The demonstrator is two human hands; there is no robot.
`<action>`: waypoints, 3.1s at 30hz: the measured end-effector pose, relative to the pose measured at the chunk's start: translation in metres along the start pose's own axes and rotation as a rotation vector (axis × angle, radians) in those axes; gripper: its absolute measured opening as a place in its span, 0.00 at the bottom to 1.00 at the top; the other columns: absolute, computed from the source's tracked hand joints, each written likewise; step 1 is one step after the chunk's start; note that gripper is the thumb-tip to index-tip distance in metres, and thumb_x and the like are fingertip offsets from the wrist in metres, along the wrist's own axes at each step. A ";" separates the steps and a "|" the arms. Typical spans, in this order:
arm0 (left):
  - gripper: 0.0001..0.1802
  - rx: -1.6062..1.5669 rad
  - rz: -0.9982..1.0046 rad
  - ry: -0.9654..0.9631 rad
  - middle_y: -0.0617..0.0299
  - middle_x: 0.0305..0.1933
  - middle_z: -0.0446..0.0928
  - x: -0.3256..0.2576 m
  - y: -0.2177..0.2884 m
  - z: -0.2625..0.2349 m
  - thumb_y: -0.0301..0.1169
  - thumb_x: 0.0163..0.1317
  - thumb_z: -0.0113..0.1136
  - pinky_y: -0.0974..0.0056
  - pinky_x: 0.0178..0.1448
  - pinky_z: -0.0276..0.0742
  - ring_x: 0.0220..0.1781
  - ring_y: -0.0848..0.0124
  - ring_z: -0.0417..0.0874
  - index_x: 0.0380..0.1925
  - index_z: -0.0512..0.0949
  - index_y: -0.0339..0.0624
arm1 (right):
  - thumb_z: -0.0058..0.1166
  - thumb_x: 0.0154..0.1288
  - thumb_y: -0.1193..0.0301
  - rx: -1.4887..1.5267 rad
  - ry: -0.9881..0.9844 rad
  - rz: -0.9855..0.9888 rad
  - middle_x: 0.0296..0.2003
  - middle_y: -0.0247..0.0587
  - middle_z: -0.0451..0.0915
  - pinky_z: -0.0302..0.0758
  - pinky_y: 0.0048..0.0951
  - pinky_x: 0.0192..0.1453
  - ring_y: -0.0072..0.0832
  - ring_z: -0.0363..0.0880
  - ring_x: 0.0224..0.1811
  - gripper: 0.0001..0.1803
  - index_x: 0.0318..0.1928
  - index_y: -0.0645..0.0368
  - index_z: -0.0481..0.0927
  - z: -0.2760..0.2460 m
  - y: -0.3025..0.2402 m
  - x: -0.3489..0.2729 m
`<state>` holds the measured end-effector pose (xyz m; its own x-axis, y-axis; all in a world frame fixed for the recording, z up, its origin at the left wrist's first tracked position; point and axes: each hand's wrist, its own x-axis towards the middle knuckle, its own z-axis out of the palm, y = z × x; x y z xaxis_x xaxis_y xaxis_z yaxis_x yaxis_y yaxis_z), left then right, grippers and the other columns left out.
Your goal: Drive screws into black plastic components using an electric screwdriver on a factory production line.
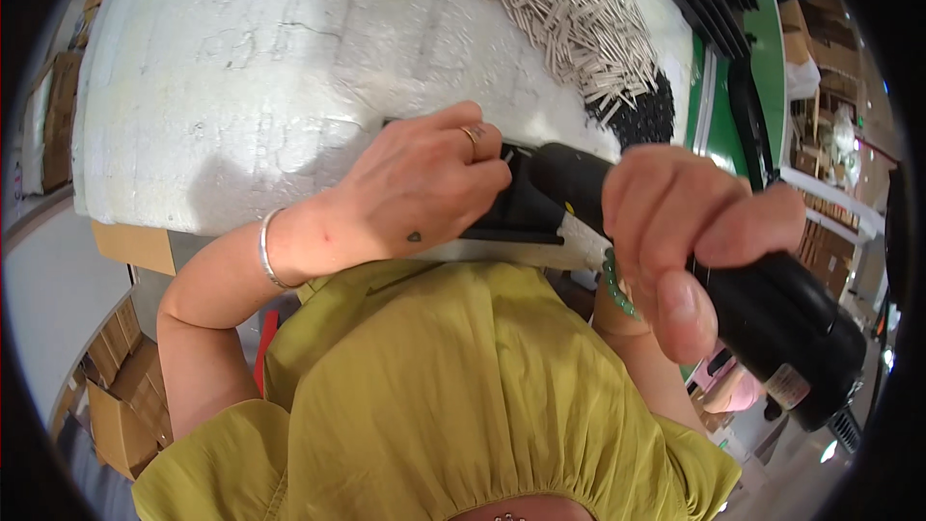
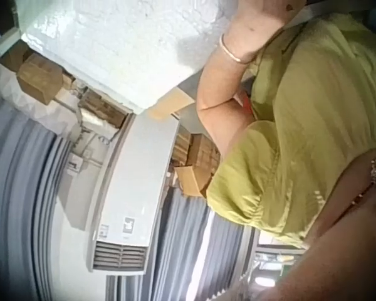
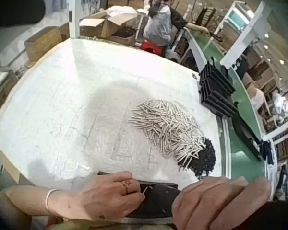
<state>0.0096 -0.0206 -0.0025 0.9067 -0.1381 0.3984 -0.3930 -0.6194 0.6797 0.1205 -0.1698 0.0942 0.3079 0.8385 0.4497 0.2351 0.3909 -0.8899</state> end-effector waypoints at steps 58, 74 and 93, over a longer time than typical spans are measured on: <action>0.09 -0.283 0.127 0.003 0.63 0.30 0.79 0.051 0.017 0.005 0.20 0.45 0.67 0.64 0.40 0.74 0.41 0.63 0.76 0.29 0.80 0.39 | 0.60 0.45 0.74 0.214 0.298 -0.414 0.17 0.24 0.76 0.71 0.12 0.24 0.12 0.73 0.15 0.15 0.34 0.52 0.70 -0.019 -0.046 -0.049; 0.41 0.408 -0.392 -0.171 0.56 0.48 0.73 -0.026 0.009 -0.080 0.32 0.31 0.74 0.55 0.55 0.70 0.50 0.55 0.73 0.55 0.73 0.50 | 0.52 0.53 0.78 0.089 0.422 -0.300 0.16 0.29 0.69 0.67 0.27 0.25 0.22 0.68 0.15 0.18 0.43 0.53 0.63 -0.054 -0.028 -0.051; 0.34 -0.939 -0.991 0.025 0.48 0.43 0.76 0.313 -0.123 0.017 0.52 0.57 0.62 0.52 0.53 0.77 0.45 0.58 0.79 0.56 0.64 0.44 | 0.45 0.48 0.78 0.299 0.993 -0.463 0.17 0.31 0.64 0.62 0.24 0.24 0.20 0.59 0.15 0.16 0.40 0.56 0.62 -0.109 -0.001 -0.078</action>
<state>0.3445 -0.0006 0.0282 0.8673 0.0734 -0.4924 0.4505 0.3052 0.8390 0.1972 -0.2769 0.0685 0.8750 -0.0301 0.4832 0.3276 0.7717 -0.5451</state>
